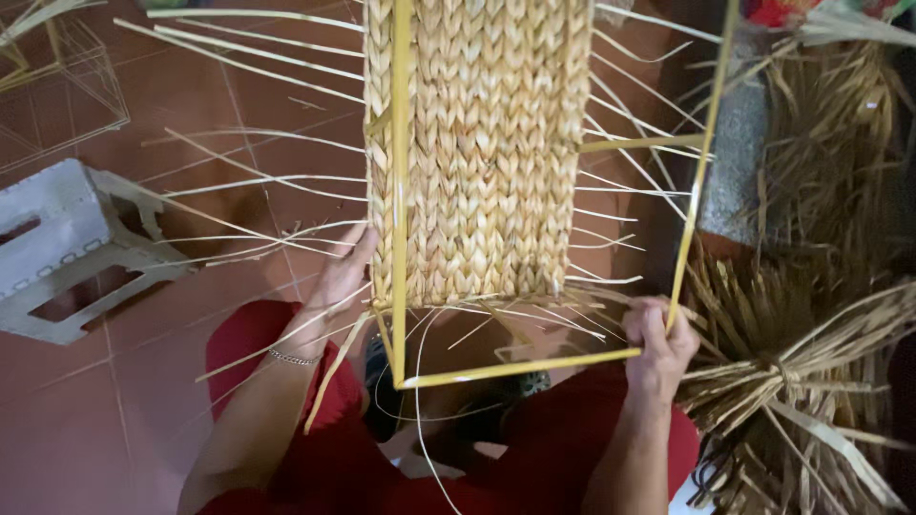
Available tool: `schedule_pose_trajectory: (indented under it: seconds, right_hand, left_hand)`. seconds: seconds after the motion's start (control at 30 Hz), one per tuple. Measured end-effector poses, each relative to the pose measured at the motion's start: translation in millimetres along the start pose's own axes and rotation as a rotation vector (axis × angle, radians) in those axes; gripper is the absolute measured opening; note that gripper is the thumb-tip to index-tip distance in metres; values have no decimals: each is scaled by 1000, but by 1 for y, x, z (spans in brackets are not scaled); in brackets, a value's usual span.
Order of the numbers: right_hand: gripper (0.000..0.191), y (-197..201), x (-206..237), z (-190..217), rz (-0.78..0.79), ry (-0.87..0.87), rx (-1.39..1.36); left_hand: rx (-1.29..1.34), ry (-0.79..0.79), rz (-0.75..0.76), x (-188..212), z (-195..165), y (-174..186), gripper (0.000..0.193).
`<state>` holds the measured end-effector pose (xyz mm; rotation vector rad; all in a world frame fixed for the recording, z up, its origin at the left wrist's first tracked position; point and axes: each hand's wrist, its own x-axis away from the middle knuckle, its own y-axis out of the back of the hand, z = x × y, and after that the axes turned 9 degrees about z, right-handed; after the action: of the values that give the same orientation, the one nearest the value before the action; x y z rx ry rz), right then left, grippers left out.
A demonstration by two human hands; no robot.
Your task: The person first wipes the surfaces of finished woven water hyacinth baskets with a blue sponge, then sits on the floor and weaves a new basket: they insert dried stalks into a rectangular frame and weave and tighten strands around the frame by hand, tucking and pulling the fibers to build up the basket wall.
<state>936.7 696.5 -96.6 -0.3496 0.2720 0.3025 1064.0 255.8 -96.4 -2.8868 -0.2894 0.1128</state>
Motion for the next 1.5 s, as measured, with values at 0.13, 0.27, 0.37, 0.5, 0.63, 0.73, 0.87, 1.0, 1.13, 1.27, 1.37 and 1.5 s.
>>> schedule_pose_trajectory:
  seconds: [0.13,0.27,0.37,0.5,0.63,0.73,0.87,1.0,1.13,1.27,1.37,1.5]
  right_hand:
    - [21,-4,-17,-8,-27,-111,-42]
    - [23,-15,-35,-12,-101,-281,-23]
    - [23,-23,-44,-16,-110,-342,-89]
    - [24,-32,-54,-32,-133,-412,-292]
    - [26,-38,-59,-50,-166,-513,-400]
    - [36,-48,-64,-57,-65,-542,-562]
    - [40,-61,-69,-57,-206,-621,-487]
    - [49,-60,-74,-49,-296,-620,34]
    - [32,-48,-45,-41,-235,194,764]
    - [18,-52,12,-24,-55,208,797]
    - [14,-83,43,-16,183,244,861]
    - [59,-111,49,-6,244,343,1018]
  left_hand:
    - [-173,33,-30,7,-7,2,49]
    - [-135,9,-25,7,-9,1,49]
    - [-159,-11,14,4,-8,0,44]
    - [-314,3,-43,1,-3,-5,38]
    - [-659,86,-131,0,6,-15,35]
    - [-620,197,-208,-5,16,-23,31]
    - [-387,62,-320,-20,25,-28,28]
    - [-59,-6,-369,-36,20,-35,25]
    - [119,102,-355,-46,14,-59,43]
    - [347,145,-302,-63,14,-92,63]
    - [256,89,-276,-73,25,-116,70]
    - [266,222,-257,-71,38,-151,82]
